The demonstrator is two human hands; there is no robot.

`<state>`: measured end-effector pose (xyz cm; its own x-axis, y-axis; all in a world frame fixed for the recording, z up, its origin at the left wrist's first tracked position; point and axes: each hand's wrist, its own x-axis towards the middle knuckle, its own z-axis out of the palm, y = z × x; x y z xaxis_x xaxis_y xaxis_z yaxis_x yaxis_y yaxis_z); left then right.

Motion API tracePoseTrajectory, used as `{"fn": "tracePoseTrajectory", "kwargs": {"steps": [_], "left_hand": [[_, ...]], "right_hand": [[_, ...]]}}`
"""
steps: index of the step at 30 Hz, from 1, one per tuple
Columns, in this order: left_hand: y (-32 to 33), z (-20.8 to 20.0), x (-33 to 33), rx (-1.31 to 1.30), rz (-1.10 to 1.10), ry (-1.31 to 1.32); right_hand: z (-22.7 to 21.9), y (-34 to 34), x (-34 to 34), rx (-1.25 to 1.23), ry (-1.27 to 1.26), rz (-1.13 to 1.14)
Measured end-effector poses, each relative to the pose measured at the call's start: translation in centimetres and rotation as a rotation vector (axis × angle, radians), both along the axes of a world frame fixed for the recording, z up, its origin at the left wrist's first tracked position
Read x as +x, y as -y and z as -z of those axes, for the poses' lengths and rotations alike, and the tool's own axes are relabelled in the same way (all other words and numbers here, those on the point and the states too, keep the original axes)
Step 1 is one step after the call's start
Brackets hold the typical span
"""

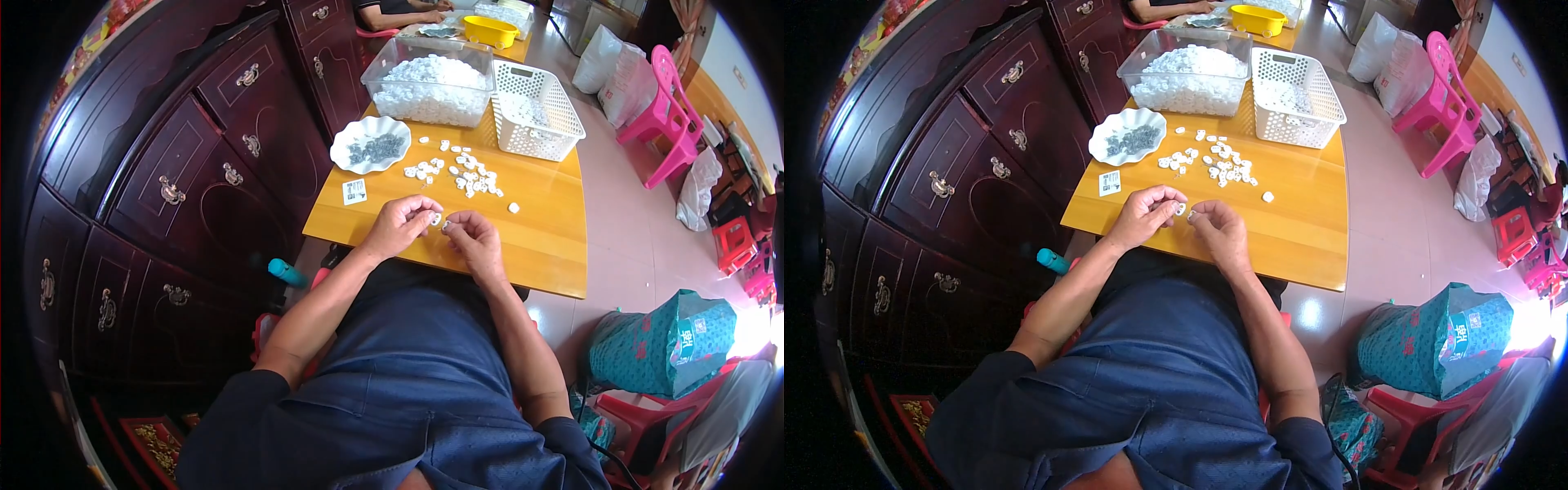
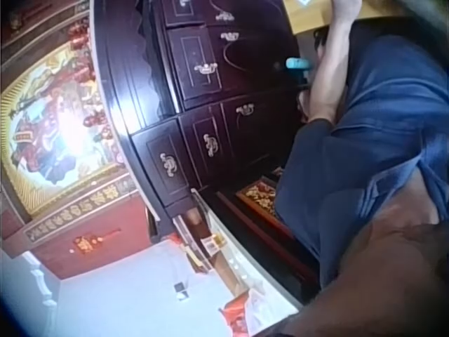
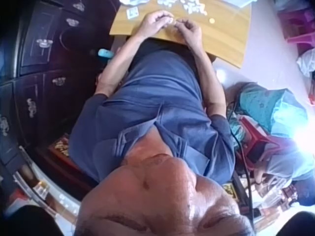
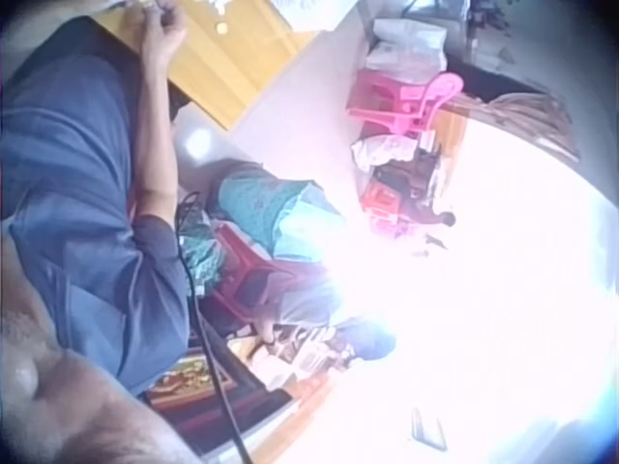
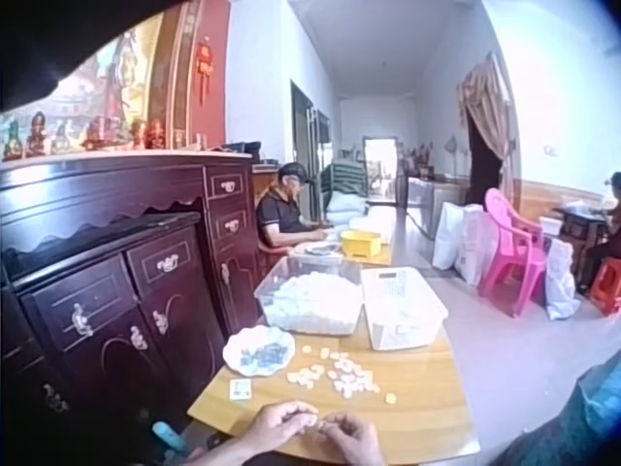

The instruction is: Assembling small white plastic components with metal pins by hand at a table.

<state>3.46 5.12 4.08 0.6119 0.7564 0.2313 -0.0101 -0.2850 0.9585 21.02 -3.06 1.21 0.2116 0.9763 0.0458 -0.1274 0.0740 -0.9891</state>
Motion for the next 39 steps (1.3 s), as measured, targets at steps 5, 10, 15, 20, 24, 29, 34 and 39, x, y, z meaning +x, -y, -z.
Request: {"fn": "tracePoseTrajectory", "kwargs": {"steps": [5, 10, 15, 20, 24, 29, 34, 39], "left_hand": [[0.1, -0.1, 0.1, 0.007, -0.005, -0.014], [0.0, 0.3, 0.1, 0.030, -0.009, -0.013], [0.1, 0.5, 0.3, 0.075, -0.012, -0.025], [0.2, 0.4, 0.3, 0.097, -0.032, -0.038], [0.2, 0.7, 0.5, 0.111, -0.015, -0.018], [0.3, 0.5, 0.3, 0.138, 0.005, -0.070], [0.5, 0.8, 0.6, 0.179, 0.010, -0.073], [0.9, 0.1, 0.7, 0.171, 0.006, -0.063]], "right_hand": [[0.1, 0.0, -0.1, -0.002, -0.007, 0.002], [0.1, -0.1, -0.2, 0.006, -0.002, 0.008], [0.0, 0.0, -0.3, 0.001, 0.009, 0.011], [-0.4, 0.2, -0.4, -0.014, 0.044, 0.025], [-0.6, 0.2, -0.5, -0.037, 0.045, 0.017], [-0.6, 0.3, -0.5, -0.065, 0.032, 0.002], [-1.3, 0.4, -0.4, -0.155, -0.017, -0.027], [-0.4, 0.3, 0.2, -0.133, -0.067, -0.065]]}}
